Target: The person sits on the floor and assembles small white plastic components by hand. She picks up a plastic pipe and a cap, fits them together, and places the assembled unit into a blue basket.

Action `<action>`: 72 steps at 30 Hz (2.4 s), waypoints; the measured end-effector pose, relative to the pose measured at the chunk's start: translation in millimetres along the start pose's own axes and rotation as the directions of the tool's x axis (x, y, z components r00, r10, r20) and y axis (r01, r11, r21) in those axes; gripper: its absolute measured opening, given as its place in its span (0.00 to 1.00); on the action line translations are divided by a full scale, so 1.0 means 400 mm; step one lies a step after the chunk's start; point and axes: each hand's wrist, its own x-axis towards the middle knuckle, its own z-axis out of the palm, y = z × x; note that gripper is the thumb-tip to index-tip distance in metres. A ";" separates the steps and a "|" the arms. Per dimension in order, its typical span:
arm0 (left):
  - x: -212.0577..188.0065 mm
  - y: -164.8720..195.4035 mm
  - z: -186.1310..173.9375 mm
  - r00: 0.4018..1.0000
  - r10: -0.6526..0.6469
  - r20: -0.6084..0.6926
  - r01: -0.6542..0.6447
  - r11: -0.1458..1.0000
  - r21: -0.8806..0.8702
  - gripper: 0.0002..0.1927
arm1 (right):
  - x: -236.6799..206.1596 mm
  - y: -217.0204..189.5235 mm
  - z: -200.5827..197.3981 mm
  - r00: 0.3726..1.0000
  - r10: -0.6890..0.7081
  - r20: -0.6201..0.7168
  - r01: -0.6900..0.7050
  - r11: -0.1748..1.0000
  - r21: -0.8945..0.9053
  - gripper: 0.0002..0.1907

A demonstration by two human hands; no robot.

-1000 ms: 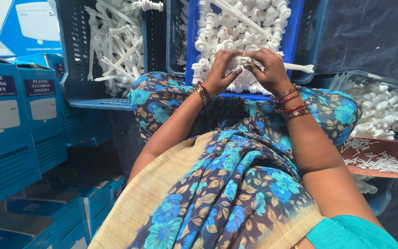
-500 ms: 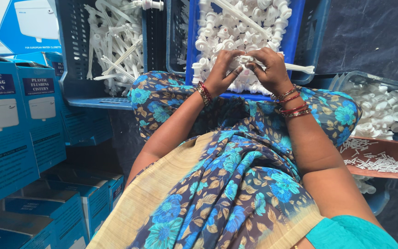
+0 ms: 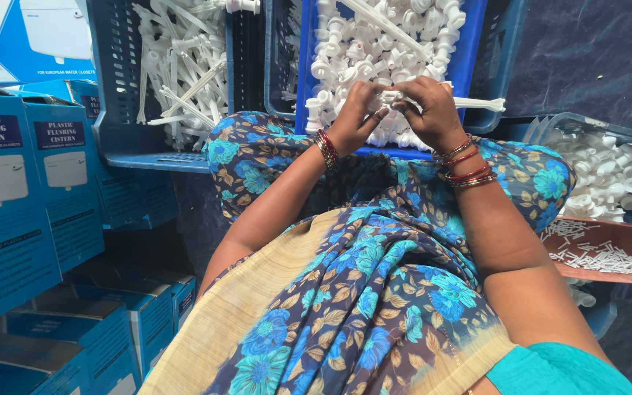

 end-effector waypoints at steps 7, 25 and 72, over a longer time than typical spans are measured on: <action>-0.014 0.002 0.005 0.999 -0.050 -0.018 0.051 0.999 0.014 0.21 | -0.004 0.001 0.020 1.000 0.012 -0.007 -0.012 1.000 -0.011 0.14; -0.015 -0.009 0.019 0.998 -0.035 -0.059 0.034 0.999 -0.029 0.21 | 0.015 0.028 0.011 0.997 -0.046 0.060 0.044 0.999 0.022 0.13; 0.003 -0.014 0.039 0.956 -0.279 -0.087 0.201 0.845 -0.496 0.14 | 0.011 0.007 0.011 0.995 -0.032 0.094 0.054 0.969 -0.241 0.13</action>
